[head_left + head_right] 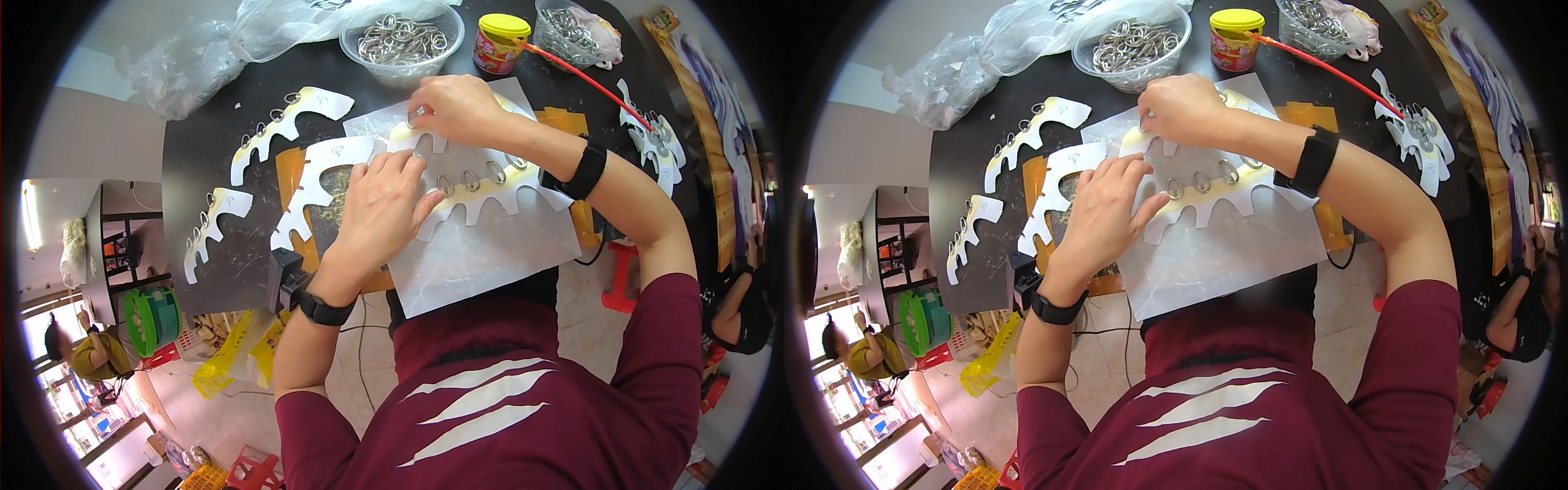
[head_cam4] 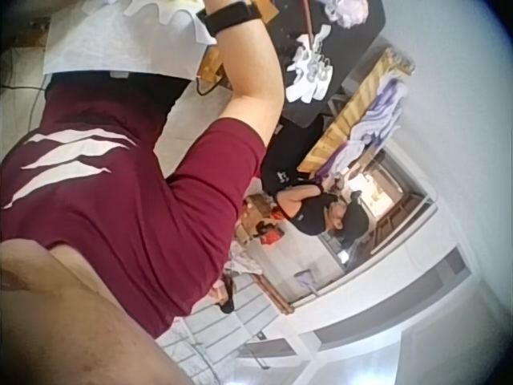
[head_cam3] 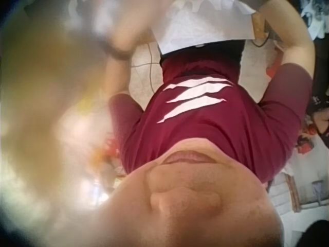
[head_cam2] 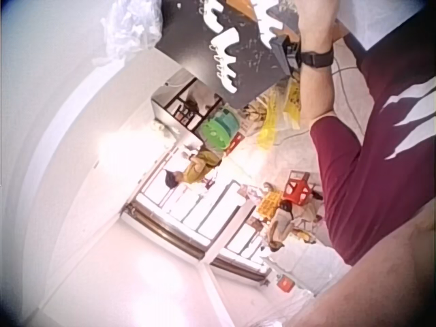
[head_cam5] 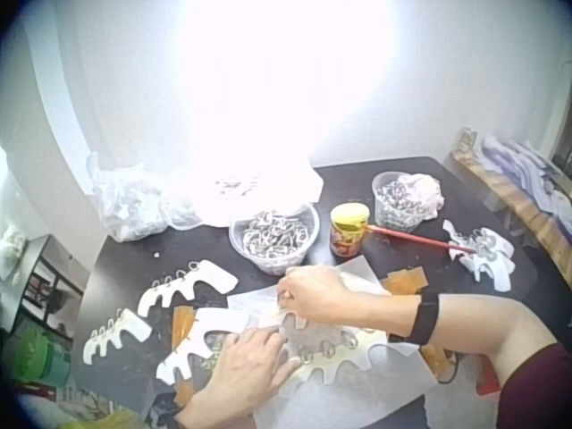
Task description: Applying glue to shoe upper patterns using a brush and attaching eyelets.
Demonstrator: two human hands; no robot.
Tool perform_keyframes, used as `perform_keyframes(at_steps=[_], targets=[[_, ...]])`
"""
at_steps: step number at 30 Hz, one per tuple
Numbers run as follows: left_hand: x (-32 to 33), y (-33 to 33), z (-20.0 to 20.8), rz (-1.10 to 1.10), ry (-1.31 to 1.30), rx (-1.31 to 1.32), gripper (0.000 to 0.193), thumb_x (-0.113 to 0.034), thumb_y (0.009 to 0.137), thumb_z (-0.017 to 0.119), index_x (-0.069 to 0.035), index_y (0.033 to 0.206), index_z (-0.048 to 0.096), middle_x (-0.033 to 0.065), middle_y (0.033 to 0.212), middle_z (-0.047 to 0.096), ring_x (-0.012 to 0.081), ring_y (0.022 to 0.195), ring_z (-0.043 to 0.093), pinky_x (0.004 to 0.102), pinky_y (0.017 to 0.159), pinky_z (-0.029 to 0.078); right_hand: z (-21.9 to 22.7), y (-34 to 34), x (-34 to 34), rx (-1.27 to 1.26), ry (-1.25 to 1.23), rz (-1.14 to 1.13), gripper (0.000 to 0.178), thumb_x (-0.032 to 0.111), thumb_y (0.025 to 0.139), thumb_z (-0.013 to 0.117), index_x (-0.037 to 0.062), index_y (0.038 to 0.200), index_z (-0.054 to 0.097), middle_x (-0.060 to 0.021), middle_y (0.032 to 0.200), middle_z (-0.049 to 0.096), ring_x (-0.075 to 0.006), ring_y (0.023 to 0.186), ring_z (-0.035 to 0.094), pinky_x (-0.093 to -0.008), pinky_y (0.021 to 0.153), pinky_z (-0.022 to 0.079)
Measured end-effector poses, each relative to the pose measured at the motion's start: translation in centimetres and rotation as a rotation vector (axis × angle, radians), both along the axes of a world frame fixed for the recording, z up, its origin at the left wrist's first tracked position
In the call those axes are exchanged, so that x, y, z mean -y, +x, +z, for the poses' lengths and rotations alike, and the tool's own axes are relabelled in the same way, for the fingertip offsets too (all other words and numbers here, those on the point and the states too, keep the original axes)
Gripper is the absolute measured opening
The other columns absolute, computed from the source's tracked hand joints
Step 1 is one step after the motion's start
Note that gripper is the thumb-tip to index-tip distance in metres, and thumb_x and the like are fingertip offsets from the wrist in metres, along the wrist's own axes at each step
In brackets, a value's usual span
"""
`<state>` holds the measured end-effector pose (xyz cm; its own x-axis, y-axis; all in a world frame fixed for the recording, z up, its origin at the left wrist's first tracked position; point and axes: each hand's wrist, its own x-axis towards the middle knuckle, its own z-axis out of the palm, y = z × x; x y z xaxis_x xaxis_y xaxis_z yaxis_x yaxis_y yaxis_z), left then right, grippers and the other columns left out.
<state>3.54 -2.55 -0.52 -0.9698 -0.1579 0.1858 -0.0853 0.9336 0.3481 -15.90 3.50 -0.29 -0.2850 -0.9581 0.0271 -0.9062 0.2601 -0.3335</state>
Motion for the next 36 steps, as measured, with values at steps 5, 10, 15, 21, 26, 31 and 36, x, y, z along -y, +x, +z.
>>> perform_keyframes(at_steps=[5, 10, 15, 21, 26, 31, 36], targets=[[0.0, -0.1, 0.2, 0.001, 0.005, 0.008, 0.035, -0.032, 0.087, 0.065, -0.004, 0.107, 0.058, 0.0114, 0.113, 0.06, 0.0269, 0.107, 0.054, 0.0384, 0.086, 0.038, -0.2, -0.1, 0.2, -0.018, -0.004, 0.006, 0.02, 0.023, 0.079, 0.067, 0.0141, 0.096, 0.073, -0.006, 0.093, 0.067, -0.0264, 0.086, 0.065, -0.0399, 0.074, 0.05], [-0.1, -0.1, 0.0, -0.002, -0.007, -0.019, 0.035, -0.031, 0.086, 0.066, -0.004, 0.107, 0.058, 0.011, 0.112, 0.06, 0.0272, 0.106, 0.054, 0.0387, 0.085, 0.038, -0.4, 0.0, 0.3, -0.027, -0.004, 0.008, 0.018, 0.023, 0.078, 0.067, 0.0142, 0.093, 0.074, -0.0059, 0.093, 0.068, -0.0267, 0.087, 0.066, -0.0397, 0.074, 0.051], [-0.1, -0.1, 0.1, -0.001, -0.007, -0.014, 0.034, -0.031, 0.086, 0.066, -0.004, 0.106, 0.058, 0.0108, 0.111, 0.06, 0.0272, 0.106, 0.055, 0.039, 0.085, 0.038, -0.4, 0.2, 0.4, -0.037, 0.023, -0.003, 0.018, 0.023, 0.079, 0.066, 0.014, 0.092, 0.074, -0.0064, 0.093, 0.07, -0.0274, 0.088, 0.066, -0.0398, 0.075, 0.051], [-0.1, -0.1, 0.1, 0.005, 0.038, -0.015, 0.032, -0.029, 0.087, 0.065, -0.004, 0.107, 0.058, 0.0112, 0.108, 0.061, 0.0281, 0.106, 0.054, 0.0394, 0.087, 0.038, 1.8, 0.0, -0.3, 0.028, -0.095, -0.042, 0.02, 0.023, 0.084, 0.063, 0.0101, 0.094, 0.073, -0.0101, 0.087, 0.071, -0.0291, 0.082, 0.067, -0.0396, 0.074, 0.051], [0.4, 0.4, 0.9, 0.033, 0.119, -0.088, 0.029, -0.022, 0.089, 0.062, -0.004, 0.112, 0.058, 0.0121, 0.107, 0.063, 0.0287, 0.105, 0.056, 0.0374, 0.089, 0.04, 6.0, 0.4, -3.7, 0.277, -0.29, 0.02, 0.012, 0.015, 0.085, 0.066, 0.0045, 0.091, 0.069, -0.0068, 0.079, 0.068, -0.016, 0.071, 0.063, -0.0289, 0.065, 0.048], [0.7, 3.2, 2.9, 0.18, 0.746, 0.056, 0.032, -0.021, 0.095, 0.055, -0.003, 0.12, 0.06, 0.0096, 0.111, 0.067, 0.0174, 0.103, 0.061, 0.0293, 0.084, 0.044, 7.3, -0.4, -11.7, 0.504, -0.231, -0.043, 0.013, 0.013, 0.089, 0.064, 0.0001, 0.092, 0.064, 0.0009, 0.076, 0.061, -0.0031, 0.065, 0.049, -0.0207, 0.056, 0.039], [1.7, 4.9, 3.7, 0.329, 1.197, 0.274, 0.042, -0.025, 0.097, 0.052, -0.001, 0.131, 0.053, 0.0112, 0.123, 0.062, 0.017, 0.113, 0.058, 0.0279, 0.089, 0.045, 3.3, -2.3, -17.9, 0.66, -0.168, -0.267, 0.017, 0.012, 0.09, 0.061, -0.0013, 0.1, 0.064, -0.0025, 0.086, 0.066, -0.002, 0.064, 0.049, -0.019, 0.052, 0.037]])
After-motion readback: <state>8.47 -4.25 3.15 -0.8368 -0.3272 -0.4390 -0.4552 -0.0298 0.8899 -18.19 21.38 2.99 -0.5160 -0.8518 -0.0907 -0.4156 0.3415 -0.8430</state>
